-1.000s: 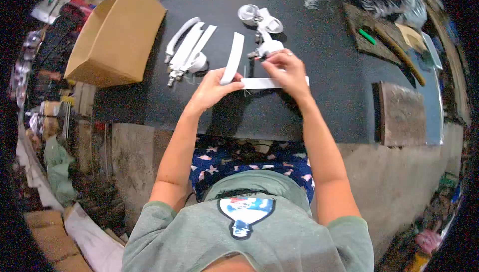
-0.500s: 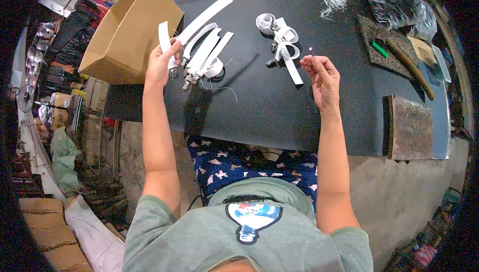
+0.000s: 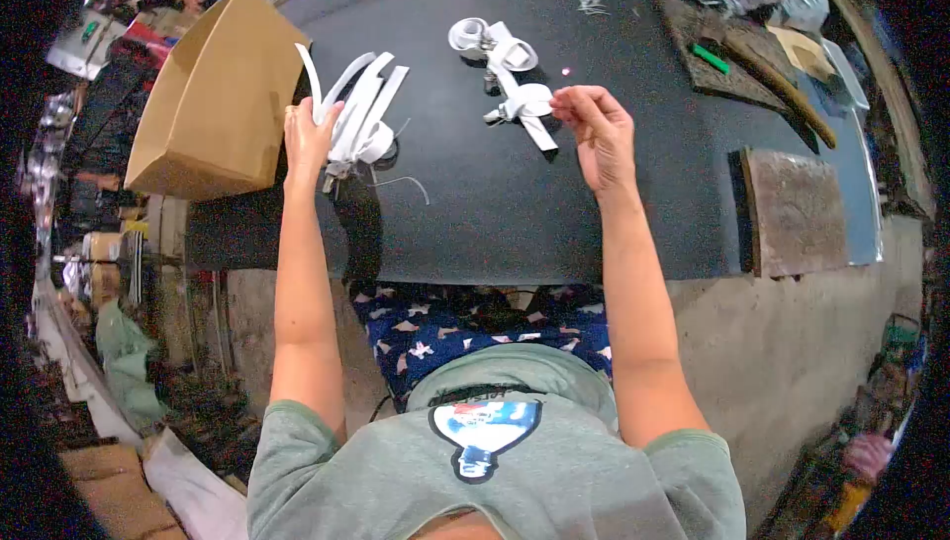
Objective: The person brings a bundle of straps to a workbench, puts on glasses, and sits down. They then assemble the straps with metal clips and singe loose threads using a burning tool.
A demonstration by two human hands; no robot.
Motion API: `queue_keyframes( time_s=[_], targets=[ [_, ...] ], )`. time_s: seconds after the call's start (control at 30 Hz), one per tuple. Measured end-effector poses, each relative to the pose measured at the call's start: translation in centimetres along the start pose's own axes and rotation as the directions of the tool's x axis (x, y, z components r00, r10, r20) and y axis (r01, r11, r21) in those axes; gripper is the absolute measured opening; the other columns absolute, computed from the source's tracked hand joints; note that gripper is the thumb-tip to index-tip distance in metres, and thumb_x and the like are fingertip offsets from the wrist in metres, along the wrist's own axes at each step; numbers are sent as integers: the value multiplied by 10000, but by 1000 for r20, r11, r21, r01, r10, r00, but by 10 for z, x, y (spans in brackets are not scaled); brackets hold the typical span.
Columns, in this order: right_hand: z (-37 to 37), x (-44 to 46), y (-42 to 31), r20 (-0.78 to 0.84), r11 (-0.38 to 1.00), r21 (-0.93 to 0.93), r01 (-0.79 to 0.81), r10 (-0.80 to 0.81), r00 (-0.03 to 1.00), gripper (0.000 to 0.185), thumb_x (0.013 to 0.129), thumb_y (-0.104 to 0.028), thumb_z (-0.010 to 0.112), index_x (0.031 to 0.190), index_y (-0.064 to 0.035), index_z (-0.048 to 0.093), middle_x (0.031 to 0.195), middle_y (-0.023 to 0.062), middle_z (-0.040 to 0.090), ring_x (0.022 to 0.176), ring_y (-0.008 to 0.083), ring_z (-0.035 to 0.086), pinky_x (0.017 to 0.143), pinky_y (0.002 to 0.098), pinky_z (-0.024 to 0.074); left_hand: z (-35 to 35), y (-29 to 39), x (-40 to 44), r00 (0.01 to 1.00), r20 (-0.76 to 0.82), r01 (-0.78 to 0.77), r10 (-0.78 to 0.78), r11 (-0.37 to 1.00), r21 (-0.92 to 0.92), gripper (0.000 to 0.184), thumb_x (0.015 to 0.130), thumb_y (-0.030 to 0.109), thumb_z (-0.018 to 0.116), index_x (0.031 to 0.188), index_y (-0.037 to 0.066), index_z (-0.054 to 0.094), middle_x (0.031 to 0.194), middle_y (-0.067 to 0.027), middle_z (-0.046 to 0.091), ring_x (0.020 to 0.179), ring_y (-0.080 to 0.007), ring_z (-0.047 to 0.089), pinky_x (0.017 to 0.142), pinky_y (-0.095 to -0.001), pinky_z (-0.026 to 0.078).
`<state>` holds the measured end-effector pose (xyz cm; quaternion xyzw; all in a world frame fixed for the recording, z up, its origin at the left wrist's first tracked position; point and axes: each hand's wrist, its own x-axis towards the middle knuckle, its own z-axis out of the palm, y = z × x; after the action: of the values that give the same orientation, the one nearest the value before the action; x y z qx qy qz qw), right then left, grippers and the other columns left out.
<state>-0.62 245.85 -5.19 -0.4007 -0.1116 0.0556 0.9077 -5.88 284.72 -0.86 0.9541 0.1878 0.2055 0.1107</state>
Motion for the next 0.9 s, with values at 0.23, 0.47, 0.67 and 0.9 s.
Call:
queue_keyframes(
  time_s=[0.23, 0.47, 0.67, 0.9],
  targets=[
    [5, 0, -3, -15, 999, 45, 22, -22, 1000, 122, 951, -141, 623, 931, -25, 656, 934, 98, 689, 881, 183, 665, 848, 322, 531, 38, 118, -18, 888, 104, -302, 449, 737, -605, 464, 749, 239, 802, 1117, 4, 645, 1080, -147, 634, 1096, -328, 555, 950, -422, 441],
    [3, 0, -4, 1, 997, 70, 46, -46, 999, 140, 964, -169, 607, 939, -35, 638, 952, 96, 682, 896, 189, 664, 863, 333, 528, 85, 189, -53, 847, 26, -437, 532, 722, -536, 413, 737, 193, 810, 1050, 19, 606, 968, -128, 579, 953, -310, 564, 837, -409, 473],
    [-2, 1, -8, 40, 982, 172, 76, -84, 996, 118, 971, -143, 584, 966, -31, 618, 999, 124, 685, 920, 213, 665, 873, 339, 527, 63, 193, -62, 878, 29, -307, 477, 610, -731, 331, 742, 135, 783, 951, -16, 574, 900, -127, 563, 791, -238, 616, 703, -347, 505],
    [2, 0, -8, 81, 991, 125, 53, -63, 995, 120, 977, -144, 578, 948, -35, 619, 985, 123, 691, 914, 210, 667, 872, 347, 524, 22, 155, -93, 848, 145, -279, 510, 662, -696, 272, 767, 63, 735, 994, -6, 600, 918, -106, 581, 814, -233, 621, 740, -337, 507]
  ],
)
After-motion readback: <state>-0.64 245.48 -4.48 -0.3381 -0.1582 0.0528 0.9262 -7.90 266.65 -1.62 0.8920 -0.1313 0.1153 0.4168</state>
